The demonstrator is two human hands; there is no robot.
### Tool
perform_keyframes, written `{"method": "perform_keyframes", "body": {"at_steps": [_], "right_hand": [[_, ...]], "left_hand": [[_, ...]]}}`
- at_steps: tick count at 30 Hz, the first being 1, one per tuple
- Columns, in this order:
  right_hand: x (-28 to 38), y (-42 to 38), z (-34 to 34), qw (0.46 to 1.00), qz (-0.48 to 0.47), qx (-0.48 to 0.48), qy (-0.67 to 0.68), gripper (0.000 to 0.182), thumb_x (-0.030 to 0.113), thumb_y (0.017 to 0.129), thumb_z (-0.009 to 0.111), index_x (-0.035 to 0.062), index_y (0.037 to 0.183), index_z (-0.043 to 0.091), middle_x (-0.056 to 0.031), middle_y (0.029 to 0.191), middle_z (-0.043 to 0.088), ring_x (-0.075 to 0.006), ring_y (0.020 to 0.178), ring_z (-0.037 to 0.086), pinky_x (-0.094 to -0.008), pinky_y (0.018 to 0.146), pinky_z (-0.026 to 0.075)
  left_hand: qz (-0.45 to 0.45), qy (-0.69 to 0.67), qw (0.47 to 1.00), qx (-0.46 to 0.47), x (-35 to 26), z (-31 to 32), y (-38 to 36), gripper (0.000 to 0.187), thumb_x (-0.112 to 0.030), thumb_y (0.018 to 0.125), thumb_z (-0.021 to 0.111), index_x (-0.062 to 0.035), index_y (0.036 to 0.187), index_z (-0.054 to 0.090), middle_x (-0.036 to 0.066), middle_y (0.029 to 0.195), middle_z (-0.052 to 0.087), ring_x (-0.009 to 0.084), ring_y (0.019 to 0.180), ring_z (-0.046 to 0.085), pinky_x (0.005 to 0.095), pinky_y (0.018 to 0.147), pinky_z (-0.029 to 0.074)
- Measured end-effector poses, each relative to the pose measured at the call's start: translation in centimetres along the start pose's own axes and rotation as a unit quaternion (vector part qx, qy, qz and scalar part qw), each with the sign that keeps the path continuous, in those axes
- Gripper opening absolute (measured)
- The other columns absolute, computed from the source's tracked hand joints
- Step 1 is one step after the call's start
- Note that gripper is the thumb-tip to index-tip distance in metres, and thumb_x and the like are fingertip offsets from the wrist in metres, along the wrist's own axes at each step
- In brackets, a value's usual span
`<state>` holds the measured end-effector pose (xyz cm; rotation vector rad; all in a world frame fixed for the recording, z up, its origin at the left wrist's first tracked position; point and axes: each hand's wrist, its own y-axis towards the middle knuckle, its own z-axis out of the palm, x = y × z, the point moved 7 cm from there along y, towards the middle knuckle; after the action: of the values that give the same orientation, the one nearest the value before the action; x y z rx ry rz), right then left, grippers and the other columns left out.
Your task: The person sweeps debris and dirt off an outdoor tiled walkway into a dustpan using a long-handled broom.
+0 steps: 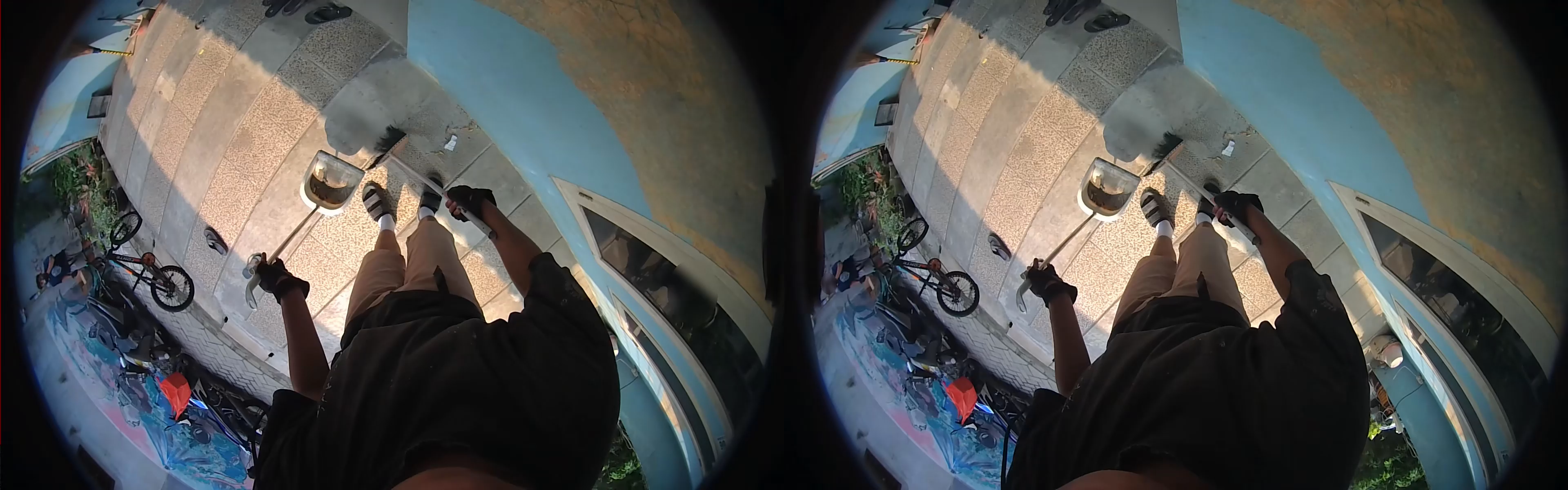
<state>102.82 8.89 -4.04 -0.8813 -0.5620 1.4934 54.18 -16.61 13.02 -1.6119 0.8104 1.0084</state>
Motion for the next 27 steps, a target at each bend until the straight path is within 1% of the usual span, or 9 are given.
{"method": "perform_keyframes", "body": {"at_steps": [3, 7, 13, 14, 17, 18, 19, 22, 27], "right_hand": [[4.4, 0.9, -1.2, 0.995, -0.036, -0.025, 0.084, 0.011, 0.014, 0.087, 0.051, 0.0105, 0.082, 0.042, -0.0005, 0.067, 0.045, -0.0087, 0.05, 0.045, -0.0242, 0.044, 0.036], [5.5, -3.1, 0.5, 0.972, -0.18, -0.127, -0.087, 0.009, 0.011, 0.086, 0.05, 0.0111, 0.084, 0.041, 0.0011, 0.066, 0.043, -0.0069, 0.048, 0.042, -0.0211, 0.043, 0.034], [-2.3, -6.4, 5.3, 0.996, -0.068, -0.06, -0.017, 0.016, 0.021, 0.092, 0.051, 0.0117, 0.084, 0.04, 0.0025, 0.065, 0.04, -0.0056, 0.051, 0.039, -0.0217, 0.043, 0.033], [-3.6, -5.4, 5.6, 0.991, -0.014, 0.018, 0.129, 0.015, 0.018, 0.091, 0.051, 0.0103, 0.082, 0.043, 0.0008, 0.064, 0.041, -0.0072, 0.051, 0.04, -0.0216, 0.044, 0.033], [-2.2, 0.0, 2.3, 0.991, -0.05, 0.008, 0.127, 0.015, 0.018, 0.091, 0.051, 0.0087, 0.081, 0.045, -0.0006, 0.065, 0.043, -0.0092, 0.051, 0.041, -0.0215, 0.044, 0.033], [-1.3, 1.9, 1.2, 0.964, -0.062, 0.035, 0.254, 0.016, 0.019, 0.089, 0.053, 0.005, 0.082, 0.05, -0.0045, 0.065, 0.049, -0.0117, 0.051, 0.046, -0.0215, 0.045, 0.037], [1.6, -0.4, 0.5, 0.94, -0.318, -0.123, -0.031, 0.018, 0.019, 0.089, 0.053, 0.0015, 0.085, 0.053, -0.0087, 0.065, 0.055, -0.0141, 0.05, 0.052, -0.0234, 0.045, 0.042], [3.7, -1.7, 1.8, 0.923, -0.289, -0.172, -0.187, 0.025, 0.023, 0.089, 0.052, -0.0013, 0.084, 0.056, -0.0096, 0.066, 0.059, -0.0159, 0.052, 0.056, -0.0258, 0.046, 0.045], [-3.3, -0.5, 0.9, 0.954, -0.232, -0.168, -0.092, 0.018, 0.019, 0.09, 0.051, 0.002, 0.093, 0.054, -0.0112, 0.076, 0.056, -0.0146, 0.053, 0.052, -0.0267, 0.047, 0.041]], "left_hand": [[-0.03, 0.016, 0.999, 0.015, 1.0, -0.4, 2.9, 0.022, -0.019, 0.087, 0.057, 0.0005, 0.094, 0.067, 0.004, 0.086, 0.049, 0.0154, 0.067, 0.044, 0.0288, 0.057, 0.043], [0.008, -0.01, 1.0, 0.027, 0.3, 0.3, 3.9, 0.027, -0.023, 0.089, 0.053, -0.0021, 0.098, 0.068, 0.006, 0.088, 0.049, 0.0163, 0.064, 0.043, 0.0292, 0.06, 0.044], [0.007, 0.069, 0.997, 0.035, 0.5, 1.8, 4.9, 0.034, -0.028, 0.091, 0.046, -0.0044, 0.105, 0.067, 0.012, 0.095, 0.056, 0.0225, 0.073, 0.054, 0.034, 0.067, 0.05], [0.014, 0.082, 0.995, 0.052, 0.4, 2.1, 5.2, 0.035, -0.028, 0.091, 0.044, -0.0045, 0.105, 0.067, 0.014, 0.098, 0.057, 0.0237, 0.076, 0.056, 0.0345, 0.069, 0.051], [0.01, 0.095, 0.992, 0.086, -0.2, 3.3, 5.6, 0.039, -0.028, 0.092, 0.038, -0.0045, 0.106, 0.067, 0.017, 0.099, 0.059, 0.0232, 0.079, 0.058, 0.0335, 0.07, 0.052], [-0.004, 0.123, 0.988, 0.09, -0.5, 3.7, 5.3, 0.039, -0.028, 0.092, 0.039, -0.0043, 0.106, 0.067, 0.016, 0.099, 0.059, 0.0218, 0.077, 0.057, 0.0337, 0.067, 0.052], [-0.018, 0.151, 0.984, 0.093, -0.6, 3.9, 5.2, 0.038, -0.027, 0.092, 0.04, -0.004, 0.106, 0.066, 0.015, 0.099, 0.06, 0.0205, 0.075, 0.056, 0.0339, 0.065, 0.051], [0.034, 0.075, 0.989, 0.126, -1.6, 5.8, 4.9, 0.034, -0.027, 0.092, 0.044, -0.0039, 0.107, 0.065, 0.009, 0.094, 0.059, 0.0167, 0.074, 0.052, 0.0338, 0.063, 0.047], [0.066, 0.086, 0.97, 0.217, -1.1, 8.9, 8.5, 0.018, -0.016, 0.089, 0.046, -0.0064, 0.104, 0.046, 0.011, 0.107, 0.064, 0.0246, 0.098, 0.055, 0.0387, 0.076, 0.049]]}}
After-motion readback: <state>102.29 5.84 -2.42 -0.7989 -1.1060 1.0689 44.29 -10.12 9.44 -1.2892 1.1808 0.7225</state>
